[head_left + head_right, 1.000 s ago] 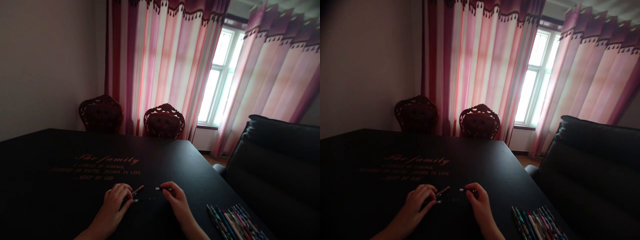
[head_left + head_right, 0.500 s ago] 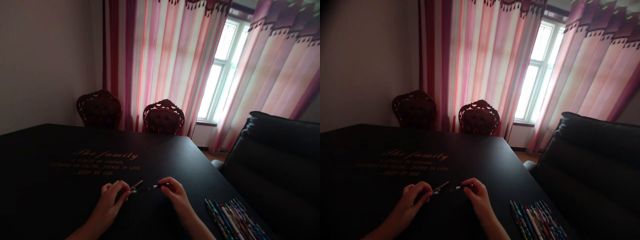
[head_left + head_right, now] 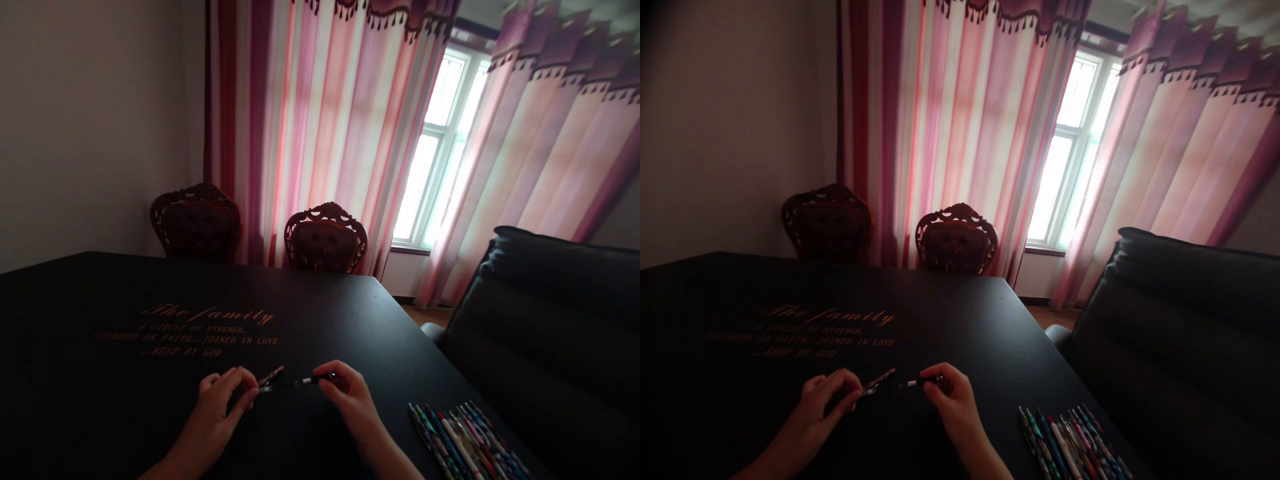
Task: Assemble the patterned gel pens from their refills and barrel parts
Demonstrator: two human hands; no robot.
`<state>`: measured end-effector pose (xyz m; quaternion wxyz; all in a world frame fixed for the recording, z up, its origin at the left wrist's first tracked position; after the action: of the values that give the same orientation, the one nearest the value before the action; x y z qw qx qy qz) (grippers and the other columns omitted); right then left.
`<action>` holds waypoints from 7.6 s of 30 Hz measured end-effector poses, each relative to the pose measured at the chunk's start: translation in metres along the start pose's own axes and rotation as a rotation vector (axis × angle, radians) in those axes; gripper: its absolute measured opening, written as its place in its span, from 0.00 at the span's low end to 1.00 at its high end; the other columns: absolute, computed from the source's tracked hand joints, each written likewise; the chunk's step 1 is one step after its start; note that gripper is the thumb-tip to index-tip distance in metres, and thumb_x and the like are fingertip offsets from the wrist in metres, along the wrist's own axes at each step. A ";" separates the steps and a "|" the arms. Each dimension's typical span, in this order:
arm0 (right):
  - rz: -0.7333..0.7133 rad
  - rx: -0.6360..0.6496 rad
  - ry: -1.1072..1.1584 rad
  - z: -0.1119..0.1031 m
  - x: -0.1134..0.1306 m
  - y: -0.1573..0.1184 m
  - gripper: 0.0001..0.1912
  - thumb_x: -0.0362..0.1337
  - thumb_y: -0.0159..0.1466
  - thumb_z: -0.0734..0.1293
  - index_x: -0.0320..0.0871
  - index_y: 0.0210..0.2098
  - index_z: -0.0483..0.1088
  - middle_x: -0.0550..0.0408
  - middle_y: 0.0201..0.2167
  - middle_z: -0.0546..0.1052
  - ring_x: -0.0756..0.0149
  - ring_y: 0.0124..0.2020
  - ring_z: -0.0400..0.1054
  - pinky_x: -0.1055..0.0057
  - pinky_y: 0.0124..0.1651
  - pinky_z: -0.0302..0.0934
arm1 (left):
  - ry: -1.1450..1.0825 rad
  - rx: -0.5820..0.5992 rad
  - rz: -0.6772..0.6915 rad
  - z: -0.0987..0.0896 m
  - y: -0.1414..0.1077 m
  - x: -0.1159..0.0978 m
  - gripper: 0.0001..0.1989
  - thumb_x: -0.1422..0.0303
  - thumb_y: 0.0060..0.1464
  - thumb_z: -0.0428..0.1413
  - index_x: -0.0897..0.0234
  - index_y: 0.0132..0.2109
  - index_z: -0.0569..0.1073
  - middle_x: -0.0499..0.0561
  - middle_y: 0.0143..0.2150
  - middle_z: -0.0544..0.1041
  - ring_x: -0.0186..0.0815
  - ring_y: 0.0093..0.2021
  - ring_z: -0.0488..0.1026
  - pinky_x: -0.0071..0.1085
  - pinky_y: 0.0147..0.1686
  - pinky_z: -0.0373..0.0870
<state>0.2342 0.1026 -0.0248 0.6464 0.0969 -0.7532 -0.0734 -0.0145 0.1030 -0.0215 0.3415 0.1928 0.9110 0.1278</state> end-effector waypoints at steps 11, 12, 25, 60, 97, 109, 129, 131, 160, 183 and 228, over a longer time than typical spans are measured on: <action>-0.034 0.092 -0.198 0.022 0.005 -0.008 0.11 0.41 0.54 0.74 0.44 0.35 0.80 0.55 0.28 0.76 0.64 0.31 0.67 0.69 0.36 0.60 | 0.015 0.102 0.157 -0.001 -0.003 -0.019 0.06 0.62 0.62 0.53 0.55 0.38 0.72 0.45 0.36 0.77 0.38 0.38 0.72 0.39 0.47 0.61; -0.024 0.099 -0.188 0.024 0.003 -0.008 0.11 0.42 0.54 0.74 0.44 0.35 0.80 0.55 0.28 0.76 0.64 0.31 0.67 0.69 0.36 0.60 | 0.011 0.110 0.164 -0.001 -0.004 -0.019 0.06 0.62 0.62 0.53 0.55 0.39 0.72 0.45 0.36 0.77 0.38 0.39 0.72 0.39 0.48 0.61; 0.097 -0.010 0.278 0.004 -0.003 -0.002 0.18 0.48 0.51 0.76 0.42 0.35 0.78 0.52 0.29 0.80 0.61 0.34 0.73 0.69 0.39 0.62 | 0.185 0.004 -0.107 0.006 0.001 0.013 0.11 0.66 0.54 0.57 0.54 0.46 0.74 0.52 0.53 0.74 0.48 0.56 0.67 0.47 0.51 0.60; 0.031 -0.019 0.053 -0.017 -0.010 0.006 0.12 0.43 0.56 0.73 0.42 0.35 0.77 0.52 0.32 0.78 0.61 0.34 0.70 0.68 0.39 0.62 | -0.399 0.022 -0.175 0.004 0.009 0.026 0.10 0.58 0.58 0.54 0.57 0.39 0.75 0.47 0.37 0.80 0.41 0.42 0.77 0.32 0.44 0.69; 0.032 -0.062 -0.244 0.008 -0.006 -0.005 0.26 0.57 0.64 0.61 0.42 0.27 0.75 0.60 0.14 0.67 0.71 0.18 0.62 0.75 0.23 0.52 | -0.344 0.067 -0.165 -0.002 -0.001 0.001 0.10 0.57 0.52 0.59 0.58 0.35 0.78 0.51 0.38 0.79 0.47 0.45 0.73 0.39 0.49 0.66; 0.029 0.039 -0.303 0.013 -0.003 -0.006 0.25 0.55 0.63 0.63 0.41 0.22 0.73 0.58 0.14 0.69 0.70 0.19 0.60 0.74 0.24 0.51 | -0.333 0.051 -0.141 -0.001 -0.003 0.001 0.09 0.58 0.51 0.60 0.58 0.34 0.78 0.51 0.37 0.79 0.46 0.44 0.73 0.39 0.48 0.67; 0.057 0.045 -0.247 0.018 -0.005 -0.009 0.32 0.60 0.67 0.52 0.43 0.20 0.64 0.62 0.12 0.60 0.73 0.15 0.54 0.74 0.22 0.47 | -0.310 0.014 -0.146 -0.005 -0.002 0.002 0.09 0.56 0.52 0.60 0.55 0.35 0.79 0.51 0.38 0.80 0.47 0.45 0.73 0.40 0.49 0.67; 0.010 0.025 -0.253 0.015 0.000 -0.010 0.29 0.58 0.67 0.54 0.43 0.24 0.66 0.62 0.14 0.64 0.72 0.18 0.58 0.75 0.25 0.51 | -0.303 0.019 -0.160 -0.005 -0.003 0.002 0.10 0.56 0.53 0.60 0.55 0.36 0.79 0.51 0.39 0.80 0.48 0.47 0.72 0.41 0.50 0.66; -0.134 0.017 -0.393 0.011 0.012 -0.010 0.18 0.49 0.65 0.63 0.42 0.26 0.68 0.58 0.24 0.70 0.69 0.27 0.62 0.75 0.31 0.54 | -0.328 -0.022 -0.144 -0.001 -0.003 0.006 0.09 0.58 0.53 0.60 0.57 0.36 0.78 0.51 0.37 0.79 0.48 0.45 0.72 0.41 0.48 0.63; -0.038 -0.061 -0.142 0.006 0.015 -0.009 0.08 0.40 0.58 0.70 0.41 0.33 0.73 0.58 0.26 0.71 0.67 0.29 0.63 0.72 0.34 0.57 | -1.062 0.190 -0.356 0.018 0.001 0.016 0.22 0.49 0.58 0.53 0.60 0.46 0.79 0.54 0.43 0.80 0.46 0.46 0.75 0.37 0.49 0.67; -0.047 -0.507 -1.140 -0.115 0.011 -0.166 0.15 0.42 0.69 0.59 0.46 0.34 0.74 0.49 0.33 0.75 0.60 0.30 0.73 0.67 0.33 0.64 | -0.705 0.321 -0.252 0.011 -0.005 -0.018 0.19 0.48 0.46 0.60 0.50 0.43 0.81 0.49 0.34 0.81 0.50 0.42 0.77 0.38 0.47 0.72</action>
<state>0.3551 -0.0596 -0.0360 0.1441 -0.0973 -0.9365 -0.3044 0.0042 0.0923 -0.0212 0.6113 0.1626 0.7630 -0.1328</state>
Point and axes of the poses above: each hand's wrist, its own y-axis towards the middle knuckle, its own z-axis out of the palm, x = y × z, the point moved 6 cm from there along y, towards the middle knuckle
